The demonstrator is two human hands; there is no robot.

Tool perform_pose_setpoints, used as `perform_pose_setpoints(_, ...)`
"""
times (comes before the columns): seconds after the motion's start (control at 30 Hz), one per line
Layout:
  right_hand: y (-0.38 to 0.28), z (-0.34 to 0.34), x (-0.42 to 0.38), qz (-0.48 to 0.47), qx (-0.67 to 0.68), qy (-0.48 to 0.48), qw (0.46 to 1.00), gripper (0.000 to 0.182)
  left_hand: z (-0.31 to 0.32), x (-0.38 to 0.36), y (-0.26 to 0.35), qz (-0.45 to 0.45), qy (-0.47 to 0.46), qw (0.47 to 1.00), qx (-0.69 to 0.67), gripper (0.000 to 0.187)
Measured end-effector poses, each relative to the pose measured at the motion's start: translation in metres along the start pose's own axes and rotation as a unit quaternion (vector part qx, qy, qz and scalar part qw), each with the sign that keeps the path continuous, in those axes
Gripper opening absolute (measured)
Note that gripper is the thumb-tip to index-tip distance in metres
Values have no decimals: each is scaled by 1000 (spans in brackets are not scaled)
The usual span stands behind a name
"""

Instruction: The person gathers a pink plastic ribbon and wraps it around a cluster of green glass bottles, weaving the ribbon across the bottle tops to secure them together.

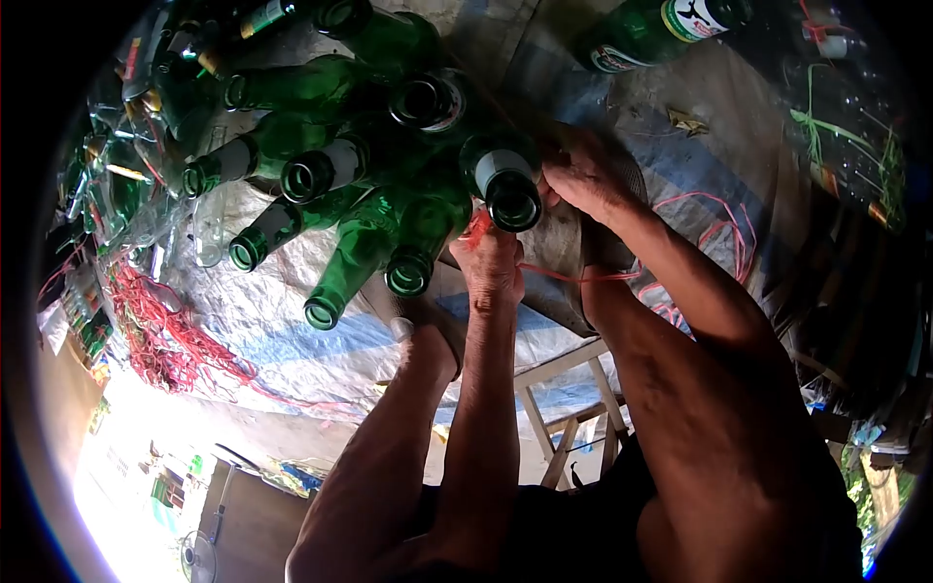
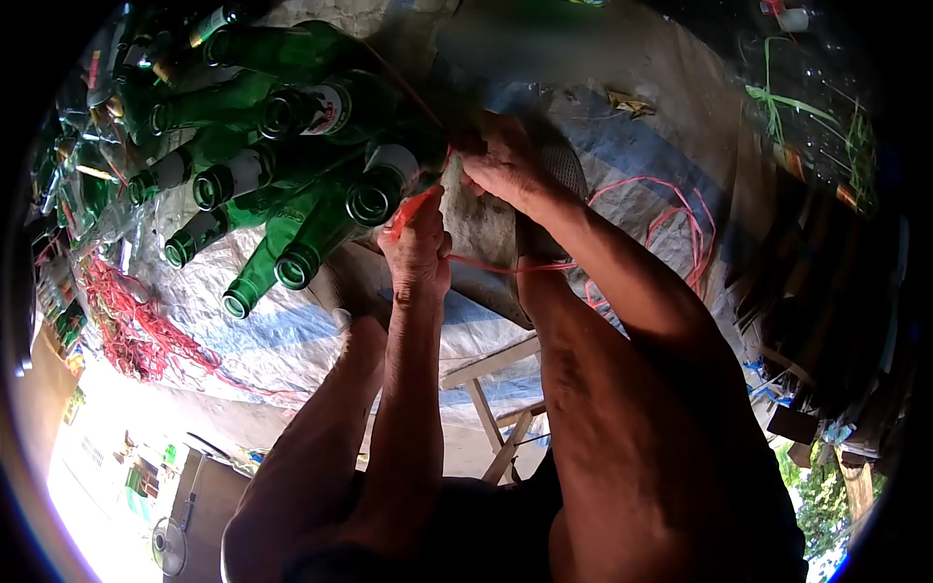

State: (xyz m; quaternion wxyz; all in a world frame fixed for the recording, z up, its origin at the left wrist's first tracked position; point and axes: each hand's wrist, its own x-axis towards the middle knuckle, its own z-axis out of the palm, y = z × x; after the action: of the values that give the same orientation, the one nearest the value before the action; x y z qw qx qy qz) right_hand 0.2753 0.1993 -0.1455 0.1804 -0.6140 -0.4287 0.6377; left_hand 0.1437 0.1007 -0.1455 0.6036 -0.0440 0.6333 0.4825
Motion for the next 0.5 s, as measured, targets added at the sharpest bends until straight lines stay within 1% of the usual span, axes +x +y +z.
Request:
perform_pose_setpoints(0.03, 1, 3, 2, 11, 4, 8, 1000, 28, -2, 0, -4, -2, -4, 1000, -18, 8)
perform_pose_setpoints(0.1, 2, 5, -1, -47, -17, 28, 998, 28, 1, -1, -3, -8, 2, 999, -35, 10)
perform_pose_setpoints(0.13, 1, 6, -3, -79, -28, 36, 996, 27, 1, -4, -3, -2, -7, 1000, -11, 13)
perform_pose_setpoints(0.2, 12, 6, -1, -119, -49, 41, 991, 28, -6, -2, -9, 10, -30, 999, -20, 12)
perform_pose_setpoints(0.23, 18, 1, 0, -108, -66, 20, 992, 29, -11, 0, -12, 3, -51, 999, -11, 11)
perform_pose_setpoints(0.27, 21, 0, -2, -81, -55, 3, 995, 28, -20, 3, -18, 7, -82, 997, -6, 13)
perform_pose_setpoints(0.33, 26, -2, -6, -25, -37, -30, 999, 26, -16, -4, -16, 37, -65, 996, 58, 17)
perform_pose_setpoints(0.37, 25, -2, -11, -19, -37, -30, 999, 26, -22, -4, -20, 22, -58, 994, 86, 23)
perform_pose_setpoints(0.4, 22, -4, -18, -13, -38, -29, 999, 26, -25, -7, -24, 48, -64, 993, 83, 30)
perform_pose_setpoints(0.47, 12, -9, -33, 4, -55, -34, 998, 24, -36, -7, -29, 78, -101, 985, 117, 32)
perform_pose_setpoints(0.5, 8, -14, -41, 13, -64, -35, 997, 23, -38, -9, -27, 112, -78, 968, 210, 31)
